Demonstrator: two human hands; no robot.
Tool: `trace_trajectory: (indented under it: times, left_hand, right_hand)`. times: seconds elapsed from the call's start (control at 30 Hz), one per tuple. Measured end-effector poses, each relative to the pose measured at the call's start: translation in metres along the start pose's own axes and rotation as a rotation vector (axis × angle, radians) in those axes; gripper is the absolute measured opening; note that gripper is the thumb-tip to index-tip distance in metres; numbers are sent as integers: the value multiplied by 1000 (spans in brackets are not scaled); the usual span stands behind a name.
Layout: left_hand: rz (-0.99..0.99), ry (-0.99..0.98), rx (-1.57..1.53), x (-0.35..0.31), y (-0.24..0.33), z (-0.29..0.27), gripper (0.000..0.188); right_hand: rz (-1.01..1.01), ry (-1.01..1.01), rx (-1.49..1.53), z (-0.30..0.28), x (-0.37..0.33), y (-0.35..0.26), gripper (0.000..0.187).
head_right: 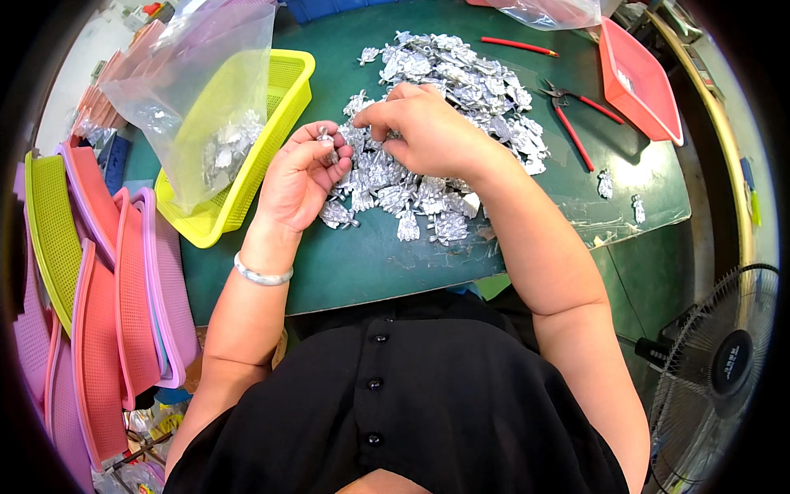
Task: The person sits at a green work table and repeatedly picks up small silver-colored craft pieces from a large pile. They separate the pieces by hand and place them into a clear plastic bag inside a yellow basket. The process is repetitive and continues throughout the clip.
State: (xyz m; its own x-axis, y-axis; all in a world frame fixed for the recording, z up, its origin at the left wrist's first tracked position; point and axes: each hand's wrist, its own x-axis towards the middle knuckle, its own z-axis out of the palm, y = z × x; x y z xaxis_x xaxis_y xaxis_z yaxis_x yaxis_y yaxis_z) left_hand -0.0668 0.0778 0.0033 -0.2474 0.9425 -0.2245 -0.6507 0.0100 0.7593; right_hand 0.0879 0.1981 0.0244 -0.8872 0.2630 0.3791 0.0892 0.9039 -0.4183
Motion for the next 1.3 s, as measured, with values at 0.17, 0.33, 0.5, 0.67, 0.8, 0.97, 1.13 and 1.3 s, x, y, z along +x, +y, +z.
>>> trace_trajectory:
  times: [0.17, 0.33, 0.5, 0.67, 0.8, 0.97, 1.13, 1.3]
  left_hand:
    - [-10, 6, 93, 0, -3, -2, 10]
    - [-87, -6, 250, -4, 0, 4, 9]
    - [-90, -35, 331, -6, 0, 8, 16]
    - [-189, -125, 244, -6, 2, 5, 19]
    - [-197, -134, 238, -6, 0, 5, 19]
    - [-160, -83, 209, -4, 1, 5, 16]
    - [-154, -75, 185, -3, 1, 4, 10]
    - [-148, -75, 175, -3, 1, 4, 9]
  right_hand:
    - [34, -6, 90, 3, 0, 1, 33]
    - [184, 74, 535, 1, 1, -4, 29]
    - [209, 63, 802, 1, 1, -6, 35]
    - [277, 117, 925, 1, 3, -11, 37]
    - [266, 155, 906, 5, 2, -10, 35]
    - [238, 186, 546, -2, 0, -1, 33]
    - [111, -46, 85, -16, -7, 15, 39]
    - [163, -139, 98, -20, -6, 16, 41]
